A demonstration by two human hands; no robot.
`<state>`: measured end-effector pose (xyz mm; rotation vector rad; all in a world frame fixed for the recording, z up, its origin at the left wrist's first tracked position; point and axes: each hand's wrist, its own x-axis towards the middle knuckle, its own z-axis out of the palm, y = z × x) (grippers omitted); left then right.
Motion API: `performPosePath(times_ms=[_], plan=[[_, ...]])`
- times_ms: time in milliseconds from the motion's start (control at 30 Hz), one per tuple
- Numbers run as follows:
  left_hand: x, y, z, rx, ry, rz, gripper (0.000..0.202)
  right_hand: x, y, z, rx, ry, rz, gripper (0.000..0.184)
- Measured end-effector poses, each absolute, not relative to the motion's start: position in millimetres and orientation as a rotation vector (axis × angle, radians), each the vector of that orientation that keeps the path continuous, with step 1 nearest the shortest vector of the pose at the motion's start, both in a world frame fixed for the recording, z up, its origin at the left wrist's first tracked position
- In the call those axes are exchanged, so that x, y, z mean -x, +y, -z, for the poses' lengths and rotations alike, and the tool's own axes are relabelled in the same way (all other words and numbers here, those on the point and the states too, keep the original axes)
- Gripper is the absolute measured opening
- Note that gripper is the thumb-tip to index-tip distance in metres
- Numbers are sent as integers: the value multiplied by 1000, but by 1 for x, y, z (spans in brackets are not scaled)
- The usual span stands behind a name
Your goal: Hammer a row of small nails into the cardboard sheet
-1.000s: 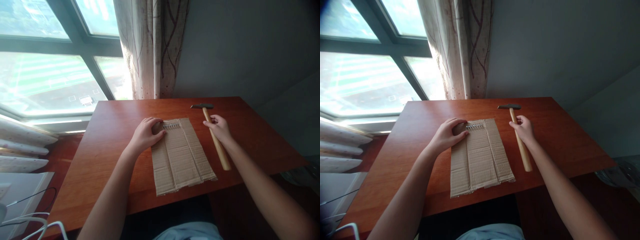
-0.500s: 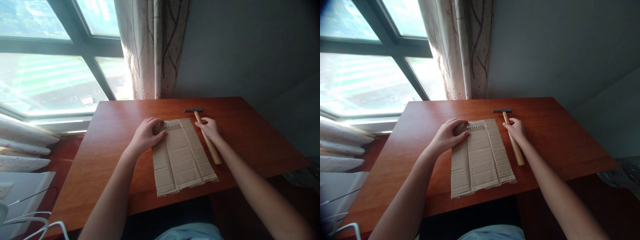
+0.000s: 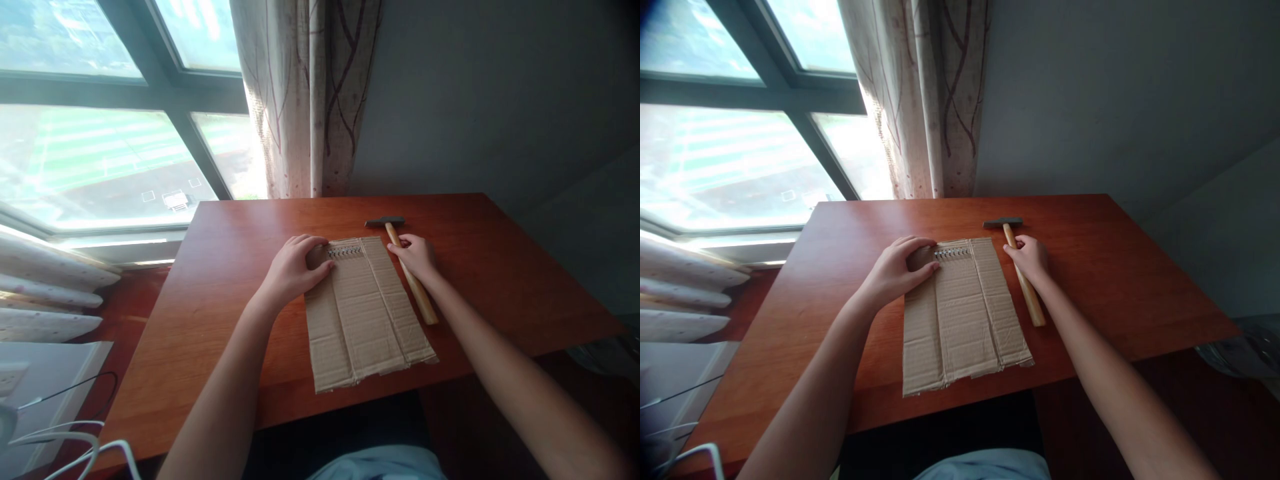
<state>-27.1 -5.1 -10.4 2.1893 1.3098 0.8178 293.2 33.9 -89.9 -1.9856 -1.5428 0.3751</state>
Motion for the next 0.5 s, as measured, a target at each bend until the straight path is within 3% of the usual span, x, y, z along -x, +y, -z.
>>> performPosePath(times_ms=[500], plan=[[27,-5,10,-2204,1301,-826,31,-291,43,86,2109,-1713,-236,25]])
